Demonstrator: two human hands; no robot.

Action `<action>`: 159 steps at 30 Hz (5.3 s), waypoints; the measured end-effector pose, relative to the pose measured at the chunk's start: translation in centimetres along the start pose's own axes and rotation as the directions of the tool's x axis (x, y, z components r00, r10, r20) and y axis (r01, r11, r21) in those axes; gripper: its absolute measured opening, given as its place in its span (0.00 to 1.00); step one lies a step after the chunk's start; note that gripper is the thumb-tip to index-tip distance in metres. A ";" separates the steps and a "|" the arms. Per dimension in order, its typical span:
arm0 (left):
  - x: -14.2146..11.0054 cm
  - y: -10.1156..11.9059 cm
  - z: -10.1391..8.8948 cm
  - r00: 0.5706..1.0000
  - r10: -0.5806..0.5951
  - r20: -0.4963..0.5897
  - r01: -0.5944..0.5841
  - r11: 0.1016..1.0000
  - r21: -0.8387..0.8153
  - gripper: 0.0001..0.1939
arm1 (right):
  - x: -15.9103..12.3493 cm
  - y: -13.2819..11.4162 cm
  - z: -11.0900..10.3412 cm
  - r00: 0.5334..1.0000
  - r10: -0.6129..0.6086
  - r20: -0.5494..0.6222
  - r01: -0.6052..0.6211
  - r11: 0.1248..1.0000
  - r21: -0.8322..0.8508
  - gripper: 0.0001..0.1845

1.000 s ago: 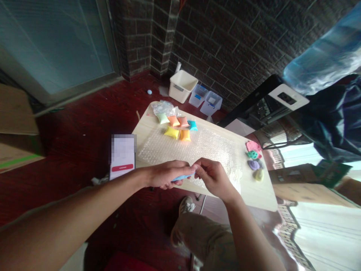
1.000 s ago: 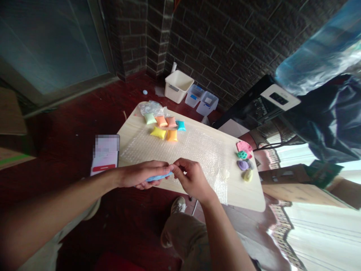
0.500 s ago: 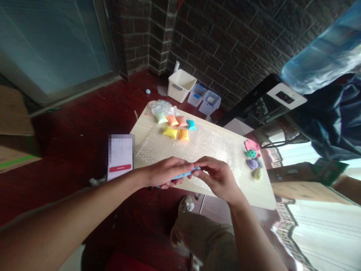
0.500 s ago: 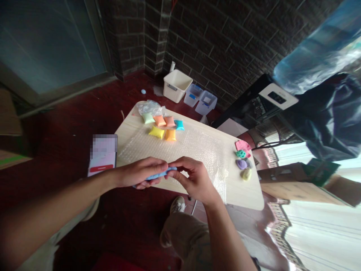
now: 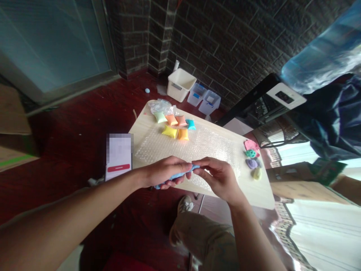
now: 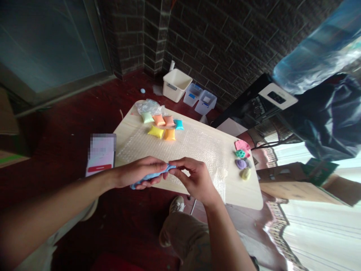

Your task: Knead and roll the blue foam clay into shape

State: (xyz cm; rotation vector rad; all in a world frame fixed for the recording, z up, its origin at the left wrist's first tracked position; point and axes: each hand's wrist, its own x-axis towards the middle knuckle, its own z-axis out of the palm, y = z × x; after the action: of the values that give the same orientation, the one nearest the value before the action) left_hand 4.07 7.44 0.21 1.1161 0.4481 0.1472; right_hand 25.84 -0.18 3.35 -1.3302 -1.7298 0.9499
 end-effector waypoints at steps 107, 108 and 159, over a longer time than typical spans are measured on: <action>0.2 -0.4 -0.3 0.969 0.238 -0.066 -0.168 0.831 0.530 0.25 | -0.5 -0.2 -0.3 0.999 0.022 0.029 -0.017 0.986 -0.168 0.08; 0.2 -0.4 -0.3 0.966 0.251 -0.067 -0.171 0.808 0.564 0.24 | -0.5 -0.2 -0.3 0.997 0.070 0.036 -0.063 0.984 -0.169 0.09; 0.8 -2.3 -0.7 0.917 0.396 -0.042 -0.187 0.521 0.833 0.13 | -0.2 0.6 -0.6 0.969 0.234 0.075 -0.223 0.966 -0.132 0.17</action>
State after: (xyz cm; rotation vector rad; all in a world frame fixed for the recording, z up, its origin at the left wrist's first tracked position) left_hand 4.29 7.28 -2.33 2.1393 0.5452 0.4017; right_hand 26.61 -0.22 3.08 -1.6175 -1.7522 1.0590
